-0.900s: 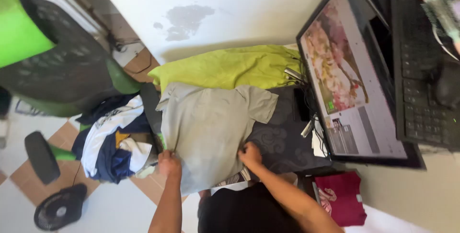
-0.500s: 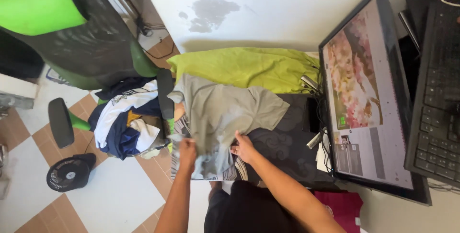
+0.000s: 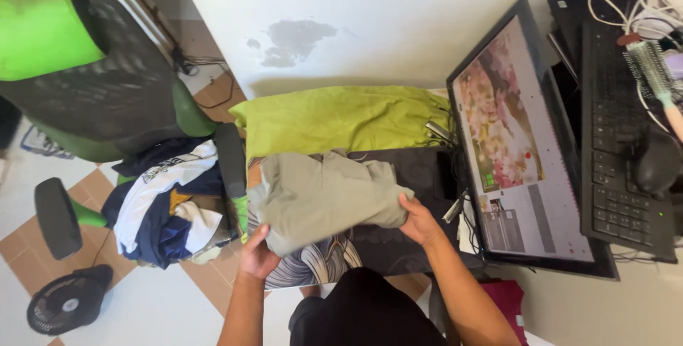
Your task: Folding a polo shirt and a t-shirt on a desk.
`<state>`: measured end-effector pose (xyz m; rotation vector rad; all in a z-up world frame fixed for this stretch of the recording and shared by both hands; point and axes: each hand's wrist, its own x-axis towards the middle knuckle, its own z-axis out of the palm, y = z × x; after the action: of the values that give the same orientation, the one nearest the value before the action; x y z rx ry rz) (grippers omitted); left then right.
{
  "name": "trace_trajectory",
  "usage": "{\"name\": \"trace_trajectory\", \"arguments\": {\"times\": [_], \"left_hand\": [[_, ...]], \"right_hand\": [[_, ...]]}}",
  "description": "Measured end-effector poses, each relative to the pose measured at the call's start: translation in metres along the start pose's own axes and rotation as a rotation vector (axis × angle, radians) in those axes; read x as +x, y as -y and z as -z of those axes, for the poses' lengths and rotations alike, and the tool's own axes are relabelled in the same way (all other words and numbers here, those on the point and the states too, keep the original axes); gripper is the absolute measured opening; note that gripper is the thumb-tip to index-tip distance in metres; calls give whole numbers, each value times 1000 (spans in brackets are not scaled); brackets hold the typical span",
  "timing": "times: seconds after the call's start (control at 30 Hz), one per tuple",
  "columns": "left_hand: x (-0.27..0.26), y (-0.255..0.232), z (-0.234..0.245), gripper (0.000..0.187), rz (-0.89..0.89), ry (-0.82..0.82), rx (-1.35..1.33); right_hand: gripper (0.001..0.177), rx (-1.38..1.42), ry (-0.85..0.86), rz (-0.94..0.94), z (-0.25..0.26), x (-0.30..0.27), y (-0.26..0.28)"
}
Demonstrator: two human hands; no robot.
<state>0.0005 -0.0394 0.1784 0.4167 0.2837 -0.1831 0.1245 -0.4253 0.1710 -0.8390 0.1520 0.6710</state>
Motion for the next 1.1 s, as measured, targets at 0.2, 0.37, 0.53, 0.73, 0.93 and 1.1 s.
{"name": "trace_trajectory", "arguments": {"times": [0.2, 0.37, 0.53, 0.73, 0.93, 1.1], "left_hand": [[65, 72, 173, 54, 659, -329, 602], [101, 25, 128, 53, 374, -332, 22], [121, -74, -59, 67, -246, -179, 282], [107, -96, -89, 70, -443, -13, 616], [110, -24, 71, 69, -284, -370, 894], [91, 34, 169, 59, 262, -640, 1177]], "right_hand": [[57, -238, -343, -119, 43, 36, -47], [48, -160, -382, -27, 58, 83, -29], [46, -180, -294, 271, -13, 120, 88], [53, -304, -90, 429, -47, 90, 150], [46, -612, -465, 111, 75, 89, 48], [56, -983, -513, -291, 164, 49, -77]]}}
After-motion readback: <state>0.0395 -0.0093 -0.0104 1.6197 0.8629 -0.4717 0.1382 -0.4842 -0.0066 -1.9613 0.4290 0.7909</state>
